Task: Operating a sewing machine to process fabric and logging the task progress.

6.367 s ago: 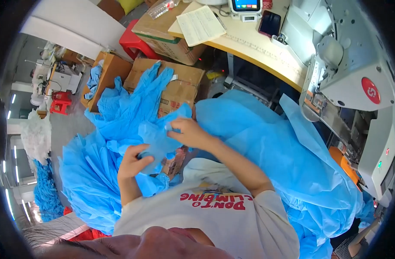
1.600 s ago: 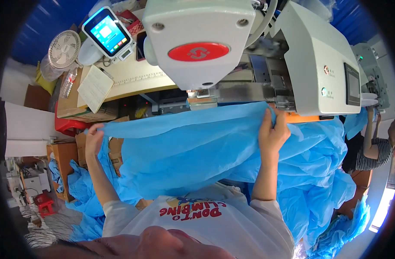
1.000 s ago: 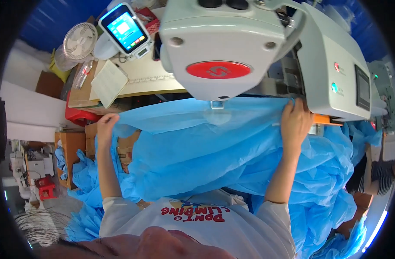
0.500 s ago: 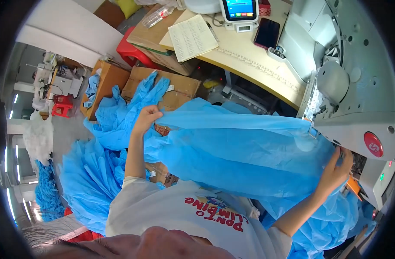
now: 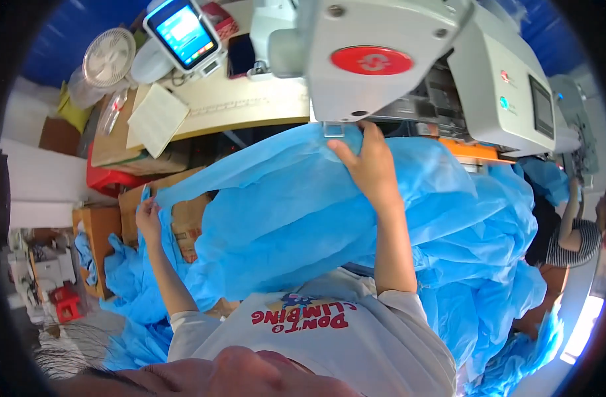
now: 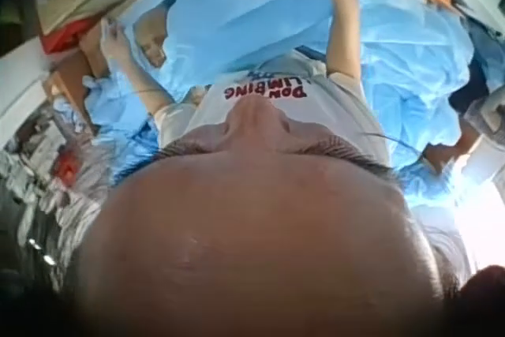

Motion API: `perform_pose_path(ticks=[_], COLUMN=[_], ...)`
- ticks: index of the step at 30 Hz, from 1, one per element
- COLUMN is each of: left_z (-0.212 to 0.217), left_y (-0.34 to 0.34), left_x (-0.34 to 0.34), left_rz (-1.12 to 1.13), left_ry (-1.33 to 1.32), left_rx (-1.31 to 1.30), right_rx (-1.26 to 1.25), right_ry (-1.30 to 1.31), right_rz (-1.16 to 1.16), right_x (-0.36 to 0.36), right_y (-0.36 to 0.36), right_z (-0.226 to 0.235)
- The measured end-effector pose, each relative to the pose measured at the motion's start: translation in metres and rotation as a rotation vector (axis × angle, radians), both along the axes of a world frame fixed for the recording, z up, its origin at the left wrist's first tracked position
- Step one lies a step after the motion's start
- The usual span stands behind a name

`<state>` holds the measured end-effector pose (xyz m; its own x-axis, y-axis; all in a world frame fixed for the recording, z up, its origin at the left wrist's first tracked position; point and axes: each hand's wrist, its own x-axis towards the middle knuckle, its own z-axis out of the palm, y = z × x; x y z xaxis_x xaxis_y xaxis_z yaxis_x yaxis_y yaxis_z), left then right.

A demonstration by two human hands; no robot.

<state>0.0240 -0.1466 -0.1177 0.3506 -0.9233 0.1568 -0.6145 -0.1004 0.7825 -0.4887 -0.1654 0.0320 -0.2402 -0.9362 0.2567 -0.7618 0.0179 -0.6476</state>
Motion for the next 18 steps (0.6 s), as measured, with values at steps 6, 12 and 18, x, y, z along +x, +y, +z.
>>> perform_pose_path(ticks=[6, 12, 18], left_z=[0.004, 0.042, 0.072], left_y=[-0.027, -0.048, -0.049], left_x=[-0.059, -0.069, -0.094], left_rz=[-0.245, -0.305, -0.333], left_ry=[0.144, 0.734, 0.81], left_rx=[0.039, 0.19, 0.109], right_rx=[0.114, 0.187, -0.223], right_ry=[-0.16, -1.086, -0.18], right_rz=[-0.12, -0.029, -0.257], right_x=[-0.09, -0.097, -0.074], right_y=[0.052, 0.087, 0.034], right_z=[-0.024, -0.019, 0.004])
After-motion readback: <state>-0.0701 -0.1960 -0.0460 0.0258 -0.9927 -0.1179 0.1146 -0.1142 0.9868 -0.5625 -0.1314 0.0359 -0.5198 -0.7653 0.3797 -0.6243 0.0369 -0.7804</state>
